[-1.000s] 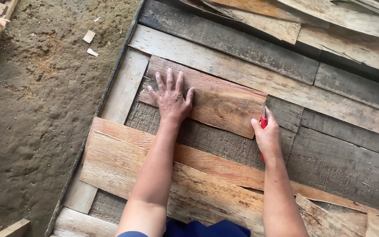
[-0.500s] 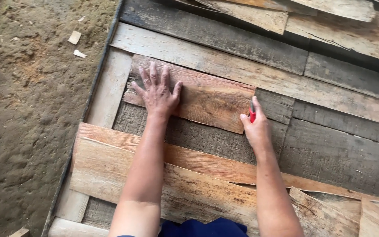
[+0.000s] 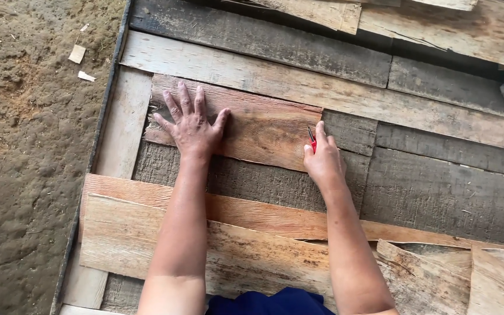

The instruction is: Arranging and cutting thin wood veneers to fit onto a wooden surface using a utility knife and stones as weights.

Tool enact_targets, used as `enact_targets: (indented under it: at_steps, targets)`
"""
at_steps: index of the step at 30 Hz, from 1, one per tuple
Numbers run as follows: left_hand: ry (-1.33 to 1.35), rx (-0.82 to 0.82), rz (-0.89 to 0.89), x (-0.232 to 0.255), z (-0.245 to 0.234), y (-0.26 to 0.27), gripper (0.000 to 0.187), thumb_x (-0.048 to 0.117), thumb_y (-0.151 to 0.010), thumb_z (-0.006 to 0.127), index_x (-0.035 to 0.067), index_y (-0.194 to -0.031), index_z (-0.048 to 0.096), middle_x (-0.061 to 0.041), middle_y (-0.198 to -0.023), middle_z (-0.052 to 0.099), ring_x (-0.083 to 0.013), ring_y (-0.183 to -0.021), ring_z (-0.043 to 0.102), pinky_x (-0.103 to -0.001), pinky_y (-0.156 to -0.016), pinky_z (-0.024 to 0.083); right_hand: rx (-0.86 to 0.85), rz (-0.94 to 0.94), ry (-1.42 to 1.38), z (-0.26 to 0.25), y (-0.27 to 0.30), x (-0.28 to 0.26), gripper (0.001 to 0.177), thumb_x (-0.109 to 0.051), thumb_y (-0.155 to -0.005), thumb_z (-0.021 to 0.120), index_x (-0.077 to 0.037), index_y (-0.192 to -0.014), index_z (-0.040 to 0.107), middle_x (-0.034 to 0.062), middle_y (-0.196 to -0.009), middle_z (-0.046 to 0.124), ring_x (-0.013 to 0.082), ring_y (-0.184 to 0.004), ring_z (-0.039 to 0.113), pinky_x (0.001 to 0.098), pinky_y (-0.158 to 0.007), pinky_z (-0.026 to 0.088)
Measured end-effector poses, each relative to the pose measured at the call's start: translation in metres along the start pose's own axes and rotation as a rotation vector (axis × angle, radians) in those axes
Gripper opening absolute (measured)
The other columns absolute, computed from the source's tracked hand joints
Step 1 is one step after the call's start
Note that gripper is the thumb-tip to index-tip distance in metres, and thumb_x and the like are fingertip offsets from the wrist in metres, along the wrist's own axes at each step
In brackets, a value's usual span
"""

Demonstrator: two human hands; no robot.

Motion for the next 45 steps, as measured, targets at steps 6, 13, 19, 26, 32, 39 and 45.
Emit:
enact_targets:
  at_steps: [6,13,19,26,32,39,45]
  targets:
    - [-0.005,-0.003,-0.010,-0.001,0.002,-0.002,0.081,0.072,-0.089,0.059,0.025,-0.153,0.046,-0.011,-0.168,0.027,-0.0450,-0.153,0.011,-0.080,-0.110,0.013,0.058,0.004,0.077,0.007,-0.001,-0.004,0.072,-0.032,-0.101,0.053,-0.028,-0.165,0.022,0.0103,-0.131,0.052,0.0355,-0.115,0.066,0.0554,-0.090,0.058]
    - [0.021,-0.070,-0.099,0.009,0.005,0.001,0.083,0.069,-0.094,0.056,0.021,-0.159,0.036,-0.013,-0.171,0.016,-0.0448,-0.155,0.004,-0.077,-0.116,0.009,0.068,-0.082,0.026,-0.003,0.012,-0.022,0.080,-0.049,-0.093,0.065,-0.029,-0.162,0.030,0.0132,-0.122,0.053,0.0438,-0.111,0.066,0.0607,-0.088,0.056]
    - [0.000,-0.049,-0.084,0.007,0.007,0.004,0.085,0.069,-0.094,0.055,0.020,-0.160,0.035,-0.014,-0.170,0.018,-0.0455,-0.155,0.008,-0.076,-0.116,0.011,0.038,-0.066,0.080,0.000,0.010,-0.021,0.088,-0.057,-0.089,0.068,-0.029,-0.163,0.030,0.0118,-0.124,0.054,0.0418,-0.116,0.064,0.0600,-0.093,0.054]
    - [-0.002,-0.028,-0.071,0.006,0.008,0.004,0.084,0.071,-0.093,0.054,0.021,-0.158,0.037,-0.013,-0.169,0.020,-0.0449,-0.154,0.010,-0.076,-0.114,0.015,0.123,-0.114,-0.164,-0.007,0.012,-0.008,0.082,-0.043,-0.082,0.080,-0.031,-0.157,0.046,0.0113,-0.113,0.055,0.0377,-0.109,0.065,0.0486,-0.090,0.054]
    - [0.001,-0.035,-0.068,0.007,0.007,0.004,0.083,0.070,-0.094,0.052,0.020,-0.159,0.037,-0.014,-0.169,0.020,-0.0454,-0.154,0.010,-0.076,-0.114,0.014,0.175,-0.205,-0.334,-0.007,0.011,0.005,0.079,-0.027,-0.085,0.079,-0.029,-0.157,0.047,0.0196,-0.111,0.056,0.0419,-0.109,0.064,0.0467,-0.092,0.051]
    - [0.009,-0.064,-0.074,0.007,0.005,0.004,0.082,0.070,-0.096,0.049,0.020,-0.159,0.036,-0.014,-0.169,0.021,-0.0453,-0.155,0.010,-0.076,-0.115,0.011,0.160,-0.213,-0.368,-0.005,0.004,0.012,0.079,-0.022,-0.084,0.077,-0.030,-0.157,0.047,0.0203,-0.112,0.060,0.0370,-0.106,0.064,0.0446,-0.090,0.050]
    - [0.002,-0.083,-0.083,0.009,0.003,0.004,0.083,0.071,-0.096,0.048,0.021,-0.160,0.035,-0.013,-0.170,0.020,-0.0448,-0.155,0.009,-0.075,-0.116,0.011,0.149,-0.185,-0.311,0.002,-0.005,0.021,0.080,-0.029,-0.083,0.079,-0.035,-0.156,0.048,0.0159,-0.111,0.062,0.0358,-0.105,0.065,0.0447,-0.089,0.051]
Point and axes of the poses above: each hand's wrist, its own y-axis away from the middle knuckle, its own z-axis out of the palm, x = y × z, the point moved 3 cm from there along -y, towards the middle knuckle
